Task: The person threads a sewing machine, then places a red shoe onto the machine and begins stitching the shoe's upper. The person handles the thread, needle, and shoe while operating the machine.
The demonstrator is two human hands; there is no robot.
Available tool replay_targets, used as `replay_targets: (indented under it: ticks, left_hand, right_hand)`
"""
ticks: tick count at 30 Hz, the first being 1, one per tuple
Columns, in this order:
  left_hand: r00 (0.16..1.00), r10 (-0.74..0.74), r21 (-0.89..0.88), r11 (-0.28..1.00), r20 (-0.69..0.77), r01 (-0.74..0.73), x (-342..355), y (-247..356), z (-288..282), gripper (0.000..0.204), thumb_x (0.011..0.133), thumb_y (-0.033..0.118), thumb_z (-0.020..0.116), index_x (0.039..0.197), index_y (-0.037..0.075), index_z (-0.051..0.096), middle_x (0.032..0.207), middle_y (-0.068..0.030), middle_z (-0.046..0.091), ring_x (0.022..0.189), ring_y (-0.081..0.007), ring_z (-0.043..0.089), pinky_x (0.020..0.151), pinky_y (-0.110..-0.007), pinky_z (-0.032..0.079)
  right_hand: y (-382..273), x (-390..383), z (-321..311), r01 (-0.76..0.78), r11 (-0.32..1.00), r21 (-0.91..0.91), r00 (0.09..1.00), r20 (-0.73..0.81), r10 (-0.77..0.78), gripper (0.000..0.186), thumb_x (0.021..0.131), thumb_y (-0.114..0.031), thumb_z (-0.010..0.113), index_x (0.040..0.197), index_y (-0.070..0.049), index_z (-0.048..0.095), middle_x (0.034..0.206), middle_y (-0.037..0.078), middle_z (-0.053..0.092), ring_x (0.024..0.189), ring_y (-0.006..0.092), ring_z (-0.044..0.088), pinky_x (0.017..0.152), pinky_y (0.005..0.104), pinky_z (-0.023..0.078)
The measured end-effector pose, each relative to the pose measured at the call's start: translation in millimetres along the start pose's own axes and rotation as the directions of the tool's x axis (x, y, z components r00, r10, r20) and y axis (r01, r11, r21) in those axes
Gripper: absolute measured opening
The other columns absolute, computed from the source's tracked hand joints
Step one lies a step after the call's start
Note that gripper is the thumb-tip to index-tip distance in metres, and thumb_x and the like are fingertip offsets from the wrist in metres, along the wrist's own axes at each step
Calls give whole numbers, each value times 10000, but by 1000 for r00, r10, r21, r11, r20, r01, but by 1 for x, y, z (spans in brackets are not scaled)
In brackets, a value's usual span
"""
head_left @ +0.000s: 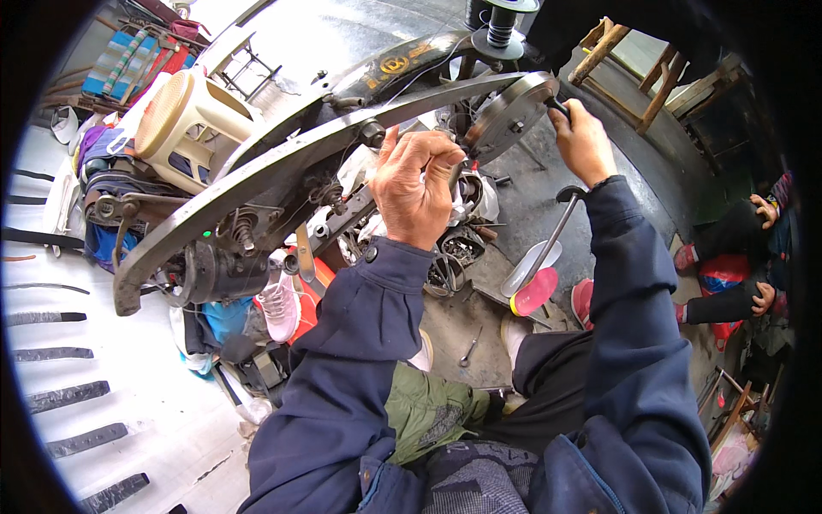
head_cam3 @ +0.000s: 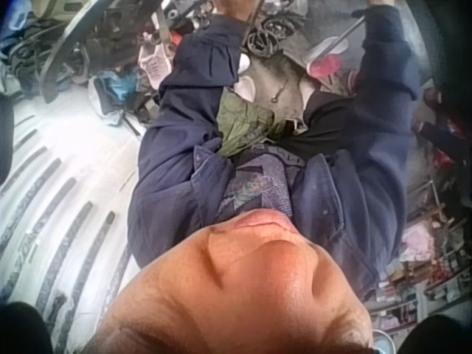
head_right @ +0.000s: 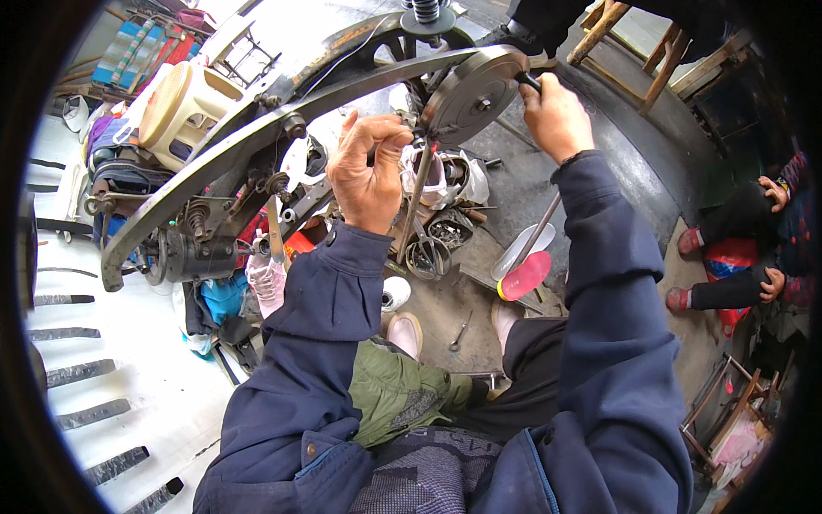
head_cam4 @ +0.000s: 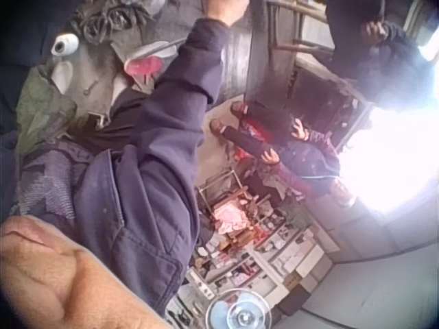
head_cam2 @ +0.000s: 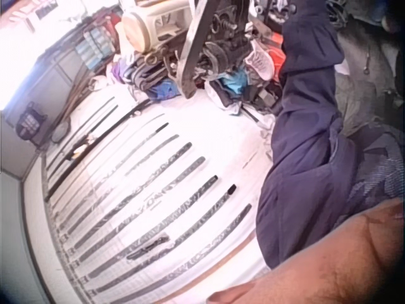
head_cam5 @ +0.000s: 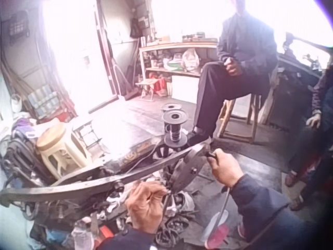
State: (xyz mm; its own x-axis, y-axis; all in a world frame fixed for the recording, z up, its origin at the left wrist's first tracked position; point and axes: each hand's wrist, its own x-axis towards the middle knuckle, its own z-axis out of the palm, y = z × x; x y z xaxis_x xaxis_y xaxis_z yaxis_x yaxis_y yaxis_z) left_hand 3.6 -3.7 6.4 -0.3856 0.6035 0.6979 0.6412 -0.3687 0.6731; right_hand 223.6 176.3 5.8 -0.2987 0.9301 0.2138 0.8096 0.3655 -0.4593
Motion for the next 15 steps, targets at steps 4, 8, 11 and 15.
replay_targets:
  ticks: [4,8,11,15]
  left_hand:
    - [1000,2,18,1000,-10,-2,0,0,1,85,947,166,791,922,127,719,904,-21,776,882,-193,731,1169,-516,410]
    - [1000,5,14,1000,-17,-5,0,0,1,89,948,170,791,922,126,718,902,-22,776,876,-197,732,1164,-515,417]
    - [1000,5,14,1000,-21,-4,0,0,1,86,952,170,786,919,126,720,904,-27,777,873,-198,734,1161,-517,422]
    - [1000,11,22,1000,-17,-11,0,0,1,83,955,167,781,917,122,723,909,-33,778,870,-200,735,1162,-518,423]
  right_hand:
    - [11,-14,36,-20,988,-155,992,121,39,361,1053,-401,578,1123,-46,584,990,292,739,970,507,704,857,594,549]
    - [-16,-46,57,52,996,72,900,429,-78,360,1049,-342,577,1168,-3,599,1023,312,725,993,509,695,874,582,539]
    - [-46,-62,41,-4,916,402,795,557,-241,390,1025,-332,615,1145,38,640,999,328,702,966,515,684,838,560,527]
    - [-79,-62,0,67,913,401,870,425,-251,360,1009,-312,650,1054,43,683,862,302,679,843,470,688,779,506,536]
